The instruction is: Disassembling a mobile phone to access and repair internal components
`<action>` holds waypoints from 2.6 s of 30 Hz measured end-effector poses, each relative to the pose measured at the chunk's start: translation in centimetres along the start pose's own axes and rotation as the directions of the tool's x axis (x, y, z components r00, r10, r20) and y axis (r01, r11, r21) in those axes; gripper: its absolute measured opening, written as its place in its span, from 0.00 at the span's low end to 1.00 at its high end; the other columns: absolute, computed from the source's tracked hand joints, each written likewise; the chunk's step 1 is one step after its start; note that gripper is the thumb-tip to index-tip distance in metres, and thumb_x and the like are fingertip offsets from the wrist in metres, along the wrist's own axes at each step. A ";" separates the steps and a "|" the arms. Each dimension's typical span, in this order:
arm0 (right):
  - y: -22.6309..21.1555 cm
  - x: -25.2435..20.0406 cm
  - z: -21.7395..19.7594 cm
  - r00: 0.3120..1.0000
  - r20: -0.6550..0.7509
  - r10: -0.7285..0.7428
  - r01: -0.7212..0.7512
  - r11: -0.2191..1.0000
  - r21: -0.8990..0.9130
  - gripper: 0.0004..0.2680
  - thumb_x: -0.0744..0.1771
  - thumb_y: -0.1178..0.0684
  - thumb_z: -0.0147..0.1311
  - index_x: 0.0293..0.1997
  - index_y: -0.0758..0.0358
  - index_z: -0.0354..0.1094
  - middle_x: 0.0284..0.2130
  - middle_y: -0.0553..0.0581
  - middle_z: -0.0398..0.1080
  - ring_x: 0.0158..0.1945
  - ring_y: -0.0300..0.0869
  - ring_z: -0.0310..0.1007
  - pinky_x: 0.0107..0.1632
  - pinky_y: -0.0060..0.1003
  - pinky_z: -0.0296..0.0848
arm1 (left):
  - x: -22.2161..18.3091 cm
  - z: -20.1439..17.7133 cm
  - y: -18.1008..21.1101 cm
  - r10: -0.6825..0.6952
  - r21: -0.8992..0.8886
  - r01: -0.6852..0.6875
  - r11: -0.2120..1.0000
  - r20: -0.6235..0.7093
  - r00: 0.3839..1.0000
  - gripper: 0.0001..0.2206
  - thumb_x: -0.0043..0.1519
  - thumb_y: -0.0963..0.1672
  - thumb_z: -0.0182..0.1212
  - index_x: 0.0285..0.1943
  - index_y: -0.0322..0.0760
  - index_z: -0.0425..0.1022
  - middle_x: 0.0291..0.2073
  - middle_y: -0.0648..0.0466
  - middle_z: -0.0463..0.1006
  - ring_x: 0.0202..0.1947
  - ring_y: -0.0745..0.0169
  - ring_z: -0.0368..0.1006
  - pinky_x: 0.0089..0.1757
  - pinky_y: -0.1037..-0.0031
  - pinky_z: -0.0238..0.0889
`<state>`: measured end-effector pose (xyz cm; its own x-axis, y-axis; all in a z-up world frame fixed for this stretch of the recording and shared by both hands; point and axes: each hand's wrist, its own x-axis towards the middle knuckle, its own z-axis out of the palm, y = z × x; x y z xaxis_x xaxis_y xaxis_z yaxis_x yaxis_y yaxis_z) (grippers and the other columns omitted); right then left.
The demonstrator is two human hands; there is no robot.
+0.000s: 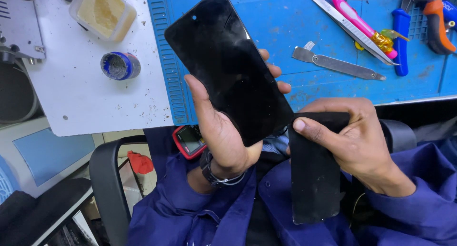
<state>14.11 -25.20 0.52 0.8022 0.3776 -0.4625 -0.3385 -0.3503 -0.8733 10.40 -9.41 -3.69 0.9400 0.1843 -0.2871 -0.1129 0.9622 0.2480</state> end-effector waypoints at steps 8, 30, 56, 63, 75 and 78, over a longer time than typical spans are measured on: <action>0.3 -0.1 0.3 0.999 -0.039 0.008 -0.005 0.998 0.061 0.06 0.64 0.55 0.61 0.32 0.70 0.75 0.20 0.61 0.77 0.19 0.43 0.79 0.20 0.33 0.79 | -0.1 0.2 -0.5 0.101 0.025 -0.101 0.995 -0.020 0.995 0.37 0.73 0.62 0.35 0.68 0.27 0.69 0.58 0.40 0.75 0.52 0.47 0.77 0.51 0.59 0.75; -5.9 0.4 -5.0 0.939 0.108 -0.327 0.344 0.904 -0.255 0.11 0.63 0.50 0.63 0.46 0.60 0.78 0.42 0.51 0.82 0.47 0.37 0.81 0.54 0.30 0.78 | -2.8 4.1 1.3 0.143 0.232 -0.222 0.947 0.316 0.938 0.34 0.73 0.58 0.39 0.75 0.25 0.61 0.68 0.32 0.66 0.73 0.33 0.60 0.71 0.51 0.54; -14.6 -5.3 -3.4 0.821 0.538 -0.190 0.567 0.163 -0.807 0.03 0.64 0.53 0.54 0.31 0.46 0.71 0.20 0.46 0.77 0.30 0.50 0.77 0.33 0.48 0.71 | -2.4 4.1 13.3 -0.552 0.677 0.064 0.734 0.539 0.636 0.49 0.61 0.69 0.44 0.82 0.39 0.43 0.76 0.38 0.55 0.75 0.35 0.56 0.69 0.43 0.56; -14.2 -2.1 0.6 0.738 0.643 0.206 0.665 -0.053 -0.745 0.07 0.54 0.55 0.57 0.27 0.49 0.64 0.18 0.52 0.69 0.23 0.59 0.68 0.25 0.55 0.56 | -2.3 1.3 11.1 -0.704 0.728 0.177 0.663 0.525 0.478 0.40 0.70 0.58 0.48 0.82 0.35 0.34 0.76 0.38 0.52 0.77 0.42 0.51 0.73 0.54 0.42; -14.4 4.6 1.5 0.563 0.679 0.471 0.767 0.007 -0.641 0.02 0.59 0.54 0.57 0.24 0.55 0.69 0.21 0.55 0.71 0.23 0.58 0.70 0.25 0.52 0.61 | -0.5 -0.9 6.1 -0.858 0.907 0.216 0.362 0.234 0.457 0.37 0.63 0.63 0.29 0.62 0.33 0.68 0.52 0.47 0.80 0.47 0.59 0.77 0.54 0.69 0.69; -15.0 6.5 -0.3 0.588 0.663 0.463 0.702 0.115 -0.703 0.02 0.63 0.52 0.55 0.35 0.49 0.71 0.20 0.56 0.71 0.25 0.61 0.68 0.26 0.55 0.59 | 0.2 -0.3 5.9 -0.855 0.858 0.335 0.388 0.200 0.478 0.41 0.60 0.65 0.30 0.63 0.32 0.69 0.46 0.47 0.78 0.44 0.60 0.75 0.52 0.68 0.68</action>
<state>24.56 -17.77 10.72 -0.0113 0.6281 -0.7780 0.8700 -0.3775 -0.3173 9.81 -3.60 -2.54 0.6105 -0.7748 -0.1641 0.5475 0.2631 0.7944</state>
